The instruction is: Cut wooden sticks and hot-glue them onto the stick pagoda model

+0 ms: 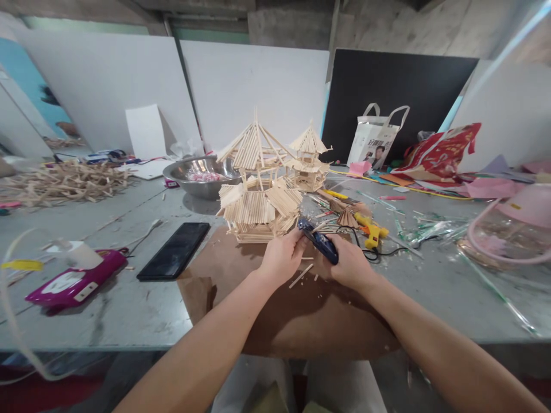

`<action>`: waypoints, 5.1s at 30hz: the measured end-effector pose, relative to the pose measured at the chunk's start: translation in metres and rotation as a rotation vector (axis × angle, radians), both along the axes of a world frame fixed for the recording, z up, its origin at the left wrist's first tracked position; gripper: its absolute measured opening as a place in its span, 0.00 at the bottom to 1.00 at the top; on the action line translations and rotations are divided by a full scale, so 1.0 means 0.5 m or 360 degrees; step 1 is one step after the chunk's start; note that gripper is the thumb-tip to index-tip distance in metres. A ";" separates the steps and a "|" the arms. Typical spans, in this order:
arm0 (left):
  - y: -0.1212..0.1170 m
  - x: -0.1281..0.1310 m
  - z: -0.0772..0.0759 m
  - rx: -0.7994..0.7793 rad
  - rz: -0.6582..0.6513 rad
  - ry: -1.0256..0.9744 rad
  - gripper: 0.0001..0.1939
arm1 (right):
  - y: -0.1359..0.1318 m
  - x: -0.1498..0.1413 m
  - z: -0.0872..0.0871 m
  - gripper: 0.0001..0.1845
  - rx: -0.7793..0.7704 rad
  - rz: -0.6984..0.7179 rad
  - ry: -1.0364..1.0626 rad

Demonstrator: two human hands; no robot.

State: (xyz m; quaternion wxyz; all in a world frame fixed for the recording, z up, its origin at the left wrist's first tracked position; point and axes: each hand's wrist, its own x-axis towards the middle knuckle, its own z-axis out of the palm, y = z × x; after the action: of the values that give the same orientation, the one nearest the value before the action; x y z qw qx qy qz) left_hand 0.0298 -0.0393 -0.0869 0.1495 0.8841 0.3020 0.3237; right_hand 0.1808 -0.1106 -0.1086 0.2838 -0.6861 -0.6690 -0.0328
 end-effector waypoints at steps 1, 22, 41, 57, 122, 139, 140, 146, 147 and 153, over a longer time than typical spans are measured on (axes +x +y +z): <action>-0.003 0.001 0.002 0.0004 0.0044 0.0028 0.14 | 0.000 0.000 0.000 0.19 -0.0011 -0.0014 -0.0005; 0.022 -0.013 0.020 -0.1458 -0.0719 -0.0299 0.18 | 0.000 0.011 -0.008 0.23 0.0066 0.0201 0.0063; 0.019 -0.003 0.015 -0.0901 -0.0608 -0.0278 0.16 | -0.006 0.009 0.002 0.20 -0.0061 0.0098 0.0013; 0.020 0.004 0.001 -0.0632 -0.0537 -0.0366 0.14 | 0.013 0.023 -0.018 0.28 0.0104 0.0219 0.0066; 0.016 -0.014 0.024 -0.1477 -0.0832 -0.0315 0.19 | 0.011 0.038 -0.011 0.37 0.0147 0.0599 0.0103; 0.036 -0.046 0.055 -0.1493 -0.0736 -0.0189 0.16 | 0.017 0.045 -0.002 0.34 0.0057 0.0161 -0.0292; 0.037 -0.042 0.053 -0.1371 -0.0667 -0.0162 0.16 | 0.020 0.048 -0.007 0.34 -0.0024 0.0098 -0.0345; 0.040 -0.017 0.026 -0.0597 -0.0374 0.0156 0.16 | 0.027 0.051 -0.031 0.36 -0.0288 -0.0017 -0.0506; 0.040 -0.015 0.021 -0.0503 -0.0346 0.0207 0.16 | 0.028 0.051 -0.031 0.36 -0.0272 -0.0009 -0.0469; 0.031 -0.009 -0.001 -0.0173 -0.0121 0.0508 0.18 | 0.028 0.052 -0.015 0.23 0.0128 0.0278 -0.0131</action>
State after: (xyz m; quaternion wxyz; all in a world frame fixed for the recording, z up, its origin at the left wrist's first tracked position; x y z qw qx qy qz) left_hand 0.0253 -0.0236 -0.0873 0.1594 0.9257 0.3053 0.1565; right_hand 0.2067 -0.0967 -0.1162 0.2852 -0.6113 -0.7355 -0.0630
